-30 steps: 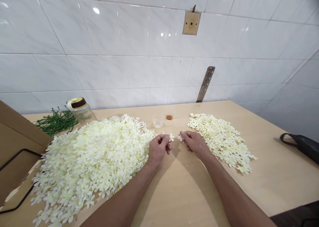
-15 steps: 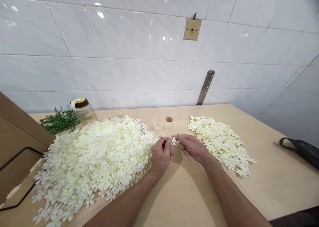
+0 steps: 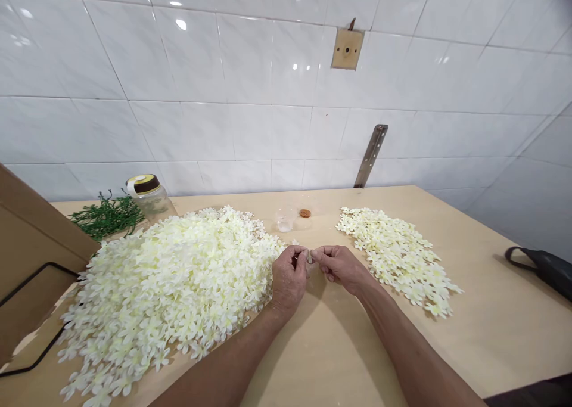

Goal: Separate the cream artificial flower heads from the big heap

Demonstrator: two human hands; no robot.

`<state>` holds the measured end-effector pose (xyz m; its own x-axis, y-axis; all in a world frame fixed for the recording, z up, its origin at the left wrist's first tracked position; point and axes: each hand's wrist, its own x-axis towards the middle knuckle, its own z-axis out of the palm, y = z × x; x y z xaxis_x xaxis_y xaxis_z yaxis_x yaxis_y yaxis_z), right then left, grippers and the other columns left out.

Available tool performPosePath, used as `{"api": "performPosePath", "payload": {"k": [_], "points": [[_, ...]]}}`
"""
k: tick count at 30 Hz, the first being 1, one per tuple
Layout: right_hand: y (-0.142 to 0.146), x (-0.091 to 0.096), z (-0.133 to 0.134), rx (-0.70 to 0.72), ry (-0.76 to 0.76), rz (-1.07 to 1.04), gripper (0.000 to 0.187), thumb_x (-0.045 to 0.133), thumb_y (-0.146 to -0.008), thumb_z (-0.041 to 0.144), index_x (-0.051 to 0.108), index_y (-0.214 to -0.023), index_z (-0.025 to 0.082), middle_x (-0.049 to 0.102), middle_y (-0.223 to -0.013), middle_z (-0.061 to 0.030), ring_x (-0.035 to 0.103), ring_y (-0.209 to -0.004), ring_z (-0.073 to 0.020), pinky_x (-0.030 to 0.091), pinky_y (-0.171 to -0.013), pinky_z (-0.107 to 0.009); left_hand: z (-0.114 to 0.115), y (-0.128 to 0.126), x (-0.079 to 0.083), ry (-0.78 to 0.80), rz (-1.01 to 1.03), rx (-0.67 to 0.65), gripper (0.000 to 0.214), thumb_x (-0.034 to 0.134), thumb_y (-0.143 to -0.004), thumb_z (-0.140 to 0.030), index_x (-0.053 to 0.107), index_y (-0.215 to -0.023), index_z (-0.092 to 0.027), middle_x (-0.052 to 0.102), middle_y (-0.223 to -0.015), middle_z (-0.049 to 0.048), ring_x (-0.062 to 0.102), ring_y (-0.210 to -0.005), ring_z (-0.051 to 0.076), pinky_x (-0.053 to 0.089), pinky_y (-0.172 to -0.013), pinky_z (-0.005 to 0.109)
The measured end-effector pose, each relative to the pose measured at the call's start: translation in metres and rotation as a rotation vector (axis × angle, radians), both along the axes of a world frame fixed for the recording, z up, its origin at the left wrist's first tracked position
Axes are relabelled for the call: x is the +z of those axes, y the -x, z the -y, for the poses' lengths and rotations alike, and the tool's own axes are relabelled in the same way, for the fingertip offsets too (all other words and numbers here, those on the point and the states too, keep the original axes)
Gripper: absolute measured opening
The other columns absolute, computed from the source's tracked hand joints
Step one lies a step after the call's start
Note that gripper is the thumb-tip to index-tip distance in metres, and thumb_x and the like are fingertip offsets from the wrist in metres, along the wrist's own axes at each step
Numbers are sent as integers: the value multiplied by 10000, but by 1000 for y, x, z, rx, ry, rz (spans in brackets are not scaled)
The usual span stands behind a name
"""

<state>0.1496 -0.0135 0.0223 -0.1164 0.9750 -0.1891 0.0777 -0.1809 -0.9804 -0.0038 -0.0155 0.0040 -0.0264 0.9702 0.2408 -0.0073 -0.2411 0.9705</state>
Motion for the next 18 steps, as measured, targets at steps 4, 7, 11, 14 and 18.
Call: {"api": "performPosePath", "payload": {"k": [4,7,11,14,18], "points": [[2,3,2,6,-2,-29,480,764,-670,615,578,-649,173,438,-508,60,330,-434,-61,251,-414,-214,0,1,-1,-26,-18,11,163,618,-834,-341,678,-785,-197,593,-592,5,540,-560,137,407,-581,233],[4,5,3,31,-12,-66,501,742,-693,629,533,-634,178,466,-547,47,331,-451,-59,259,-423,-212,0,1,-1,-29,-20,5,162,610,-843,-338,679,-795,-199,588,-590,2,527,-534,131,403,-578,235],[4,6,4,48,-10,-38,499,767,-669,618,539,-623,176,461,-547,47,338,-457,-62,258,-424,-213,1,0,0,-37,-22,-3,167,596,-851,-331,674,-788,-198,586,-589,3,524,-531,129,404,-578,235],[2,4,2,37,-15,-11,475,796,-643,589,568,-624,173,439,-528,55,331,-454,-64,251,-421,-217,1,0,0,-33,-1,-1,149,623,-830,-331,677,-790,-197,598,-604,5,533,-544,128,407,-577,230],[-2,1,0,-25,-28,-26,429,810,-636,560,640,-693,169,461,-545,53,355,-453,-68,262,-432,-226,0,0,1,28,25,25,164,606,-846,-359,640,-827,-200,575,-581,-19,532,-497,118,409,-533,222]]}}
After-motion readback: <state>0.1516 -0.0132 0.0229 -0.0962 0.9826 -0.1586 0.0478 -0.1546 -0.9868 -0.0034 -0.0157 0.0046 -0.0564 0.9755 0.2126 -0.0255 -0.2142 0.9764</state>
